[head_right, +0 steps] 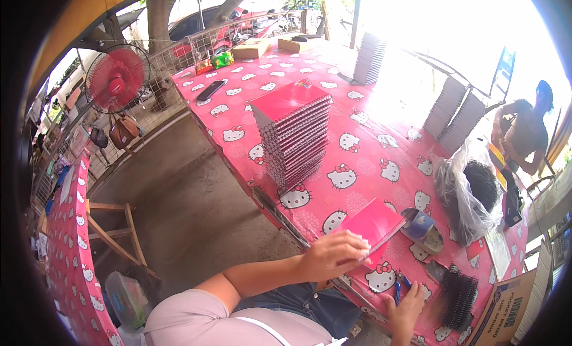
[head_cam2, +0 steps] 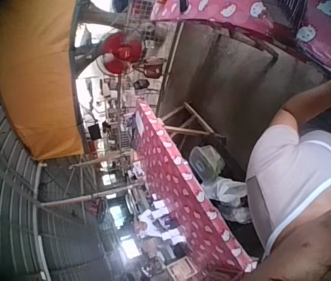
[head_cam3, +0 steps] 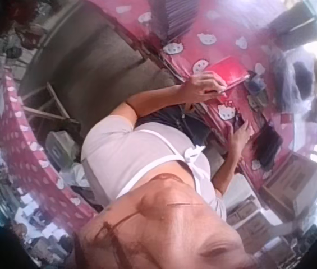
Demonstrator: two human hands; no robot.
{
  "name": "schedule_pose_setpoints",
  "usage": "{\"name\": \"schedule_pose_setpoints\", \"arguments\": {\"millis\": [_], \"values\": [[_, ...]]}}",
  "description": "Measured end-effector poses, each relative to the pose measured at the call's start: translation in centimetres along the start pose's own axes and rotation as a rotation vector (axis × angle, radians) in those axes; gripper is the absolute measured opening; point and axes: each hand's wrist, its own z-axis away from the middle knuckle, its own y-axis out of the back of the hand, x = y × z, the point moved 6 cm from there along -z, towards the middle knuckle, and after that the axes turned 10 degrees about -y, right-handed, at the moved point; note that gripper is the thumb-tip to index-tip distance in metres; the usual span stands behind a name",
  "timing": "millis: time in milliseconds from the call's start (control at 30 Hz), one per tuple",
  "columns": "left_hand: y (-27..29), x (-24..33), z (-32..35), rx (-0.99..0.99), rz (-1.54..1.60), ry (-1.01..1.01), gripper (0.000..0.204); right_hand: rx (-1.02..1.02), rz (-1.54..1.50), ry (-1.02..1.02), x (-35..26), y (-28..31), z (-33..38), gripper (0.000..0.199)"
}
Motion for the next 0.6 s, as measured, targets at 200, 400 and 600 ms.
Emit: {"name": "schedule_pose_setpoints", "arguments": {"millis": [200, 400, 600], "values": [[-2.7, -1.1, 5.6, -0.361, -0.056, 0.061, 0.03, 0.03, -0.161, 0.043, -0.1, 0.0, 1.6, 0.045], [-1.4, -1.8, 2.3, -0.013, -0.082, 0.093, 0.024, -0.132, -0.6, 0.231, -8.0, 3.6, 3.7, 0.033], [-2.0, -2.1, 2.1, -0.027, -0.107, 0.172, 0.024, 0.003, -0.65, 0.296, -10.1, 5.2, 2.1, 0.038]]}}
